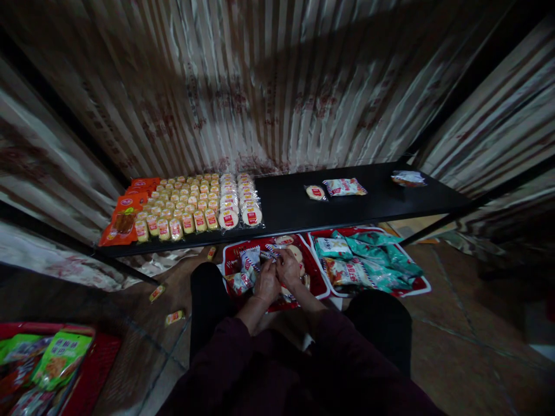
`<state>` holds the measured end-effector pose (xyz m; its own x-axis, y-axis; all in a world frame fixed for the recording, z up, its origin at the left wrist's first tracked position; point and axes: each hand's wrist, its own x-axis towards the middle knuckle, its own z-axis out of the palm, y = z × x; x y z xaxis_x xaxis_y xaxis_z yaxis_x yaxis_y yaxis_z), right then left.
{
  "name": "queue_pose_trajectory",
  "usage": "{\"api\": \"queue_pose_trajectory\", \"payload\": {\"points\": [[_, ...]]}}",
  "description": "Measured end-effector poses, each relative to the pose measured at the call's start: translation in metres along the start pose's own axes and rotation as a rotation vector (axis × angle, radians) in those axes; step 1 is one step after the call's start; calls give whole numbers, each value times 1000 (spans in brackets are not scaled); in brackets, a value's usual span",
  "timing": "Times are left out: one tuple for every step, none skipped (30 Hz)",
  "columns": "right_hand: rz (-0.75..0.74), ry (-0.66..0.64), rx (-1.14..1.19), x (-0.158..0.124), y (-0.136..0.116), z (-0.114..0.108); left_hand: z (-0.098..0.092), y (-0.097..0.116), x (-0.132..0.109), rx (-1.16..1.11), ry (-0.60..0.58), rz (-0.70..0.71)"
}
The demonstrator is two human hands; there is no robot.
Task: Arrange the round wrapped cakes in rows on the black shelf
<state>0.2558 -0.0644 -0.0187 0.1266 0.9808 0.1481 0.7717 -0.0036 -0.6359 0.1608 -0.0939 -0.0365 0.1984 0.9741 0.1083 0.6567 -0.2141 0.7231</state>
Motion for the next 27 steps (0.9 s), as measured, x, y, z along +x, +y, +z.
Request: {"api": "queue_pose_trajectory", "payload": {"points": [[19,-8,-20,-4,5,-1,5,3,-4,-23,-38,-28],[40,-20,-46,-9,9,-2,9,5,-7,-41,-71,-61],[63,-35,-74,-13,14,-3,12,8,-11,-53,-101,-103],[84,-51,-103,-17,18,-3,15,10,-14,-57,-125,-153],[100,-66,-129,-22,23,-2,17,12,-17,-58,-142,-206],[107,-78,-149,-26,27,-1,19,13,-20,-56,-150,-247],[107,-87,-168,-31,32,0,21,14,-23,-54,-149,-272],[105,-91,-187,-36,36,2,22,14,-26,-50,-141,-283],[97,-92,-206,-40,41,4,23,14,-28,-45,-132,-284],[85,-91,-224,-45,45,6,24,13,-29,-38,-125,-282],[69,-89,-241,-49,49,8,26,13,-31,-28,-125,-284],[52,-87,-253,-53,52,9,27,12,-32,-19,-131,-292],[37,-87,-260,-56,54,10,29,11,-33,-12,-140,-306],[26,-89,-264,-58,55,11,31,10,-33,-7,-150,-321],[23,-93,-267,-59,55,11,32,9,-33,-3,-160,-334],[25,-100,-271,-60,55,11,34,8,-33,-2,-170,-348],[31,-111,-276,-60,54,10,35,8,-33,-3,-177,-361],[38,-123,-285,-59,53,10,36,7,-33,-7,-184,-371],[44,-134,-296,-59,51,9,36,7,-32,-14,-189,-377],[52,-143,-309,-58,50,9,36,6,-32,-24,-189,-381],[59,-150,-323,-58,49,8,36,5,-31,-36,-187,-384],[66,-153,-339,-57,48,8,36,5,-31,-48,-179,-389],[75,-153,-356,-57,47,8,35,4,-30,-60,-170,-393],[83,-153,-371,-56,48,9,35,3,-29,-70,-157,-397],[89,-156,-382,-56,48,9,35,3,-29,-77,-142,-398],[94,-159,-388,-56,49,10,34,2,-29,-82,-129,-394],[100,-160,-389,-55,50,11,34,2,-28,-87,-119,-387]]}}
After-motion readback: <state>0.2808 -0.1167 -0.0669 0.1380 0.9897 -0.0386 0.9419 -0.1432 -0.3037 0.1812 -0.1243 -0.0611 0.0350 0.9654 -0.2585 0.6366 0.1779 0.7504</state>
